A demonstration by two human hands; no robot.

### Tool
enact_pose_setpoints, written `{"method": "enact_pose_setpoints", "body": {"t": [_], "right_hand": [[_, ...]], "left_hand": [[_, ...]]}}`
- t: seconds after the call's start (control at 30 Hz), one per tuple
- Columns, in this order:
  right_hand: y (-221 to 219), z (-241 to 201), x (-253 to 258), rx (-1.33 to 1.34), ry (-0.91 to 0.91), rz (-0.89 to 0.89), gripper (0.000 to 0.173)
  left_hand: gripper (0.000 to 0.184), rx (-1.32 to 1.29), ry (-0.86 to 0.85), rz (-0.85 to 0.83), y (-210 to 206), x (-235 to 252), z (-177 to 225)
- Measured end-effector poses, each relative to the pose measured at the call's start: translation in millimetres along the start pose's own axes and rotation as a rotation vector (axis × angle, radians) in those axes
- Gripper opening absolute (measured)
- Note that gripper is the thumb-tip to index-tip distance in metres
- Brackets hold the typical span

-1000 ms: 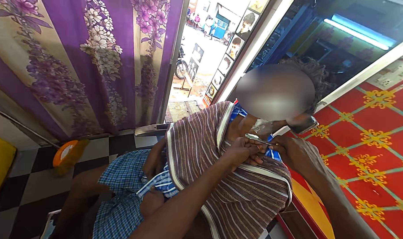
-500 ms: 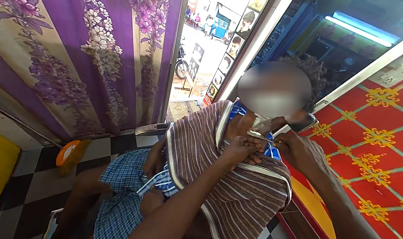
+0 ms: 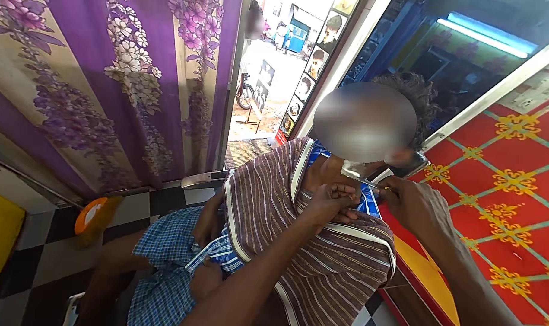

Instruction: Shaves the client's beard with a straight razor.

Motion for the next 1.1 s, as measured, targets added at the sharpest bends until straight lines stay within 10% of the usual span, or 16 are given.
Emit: {"method": "enact_pose_setpoints", "body": {"t": [0.7, 1.0, 1.1], "right_hand": [[0, -5, 10, -0.016, 0.045, -0.075, 0.011], [-5, -4, 5, 0.046, 0.077, 0.254, 0.007], [-10, -6, 8, 0.036, 0.041, 0.026, 0.013]], "left_hand": [[0.029, 0.149, -0.159, 0.082, 2, 4, 15], [0.025, 0.131, -0.13, 0.045, 9, 11, 14], [0.026, 0.15, -0.124, 0.045, 8, 12, 14]]}}
Point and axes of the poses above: each hand's wrist, its own x-axis towards the middle knuckle, its own y-axis out of the back of the hand, z = x × y, the point moved 4 cm from there along x, towards the middle knuckle, and after that the axes turned 6 degrees about -x, right-handed, at the moved point
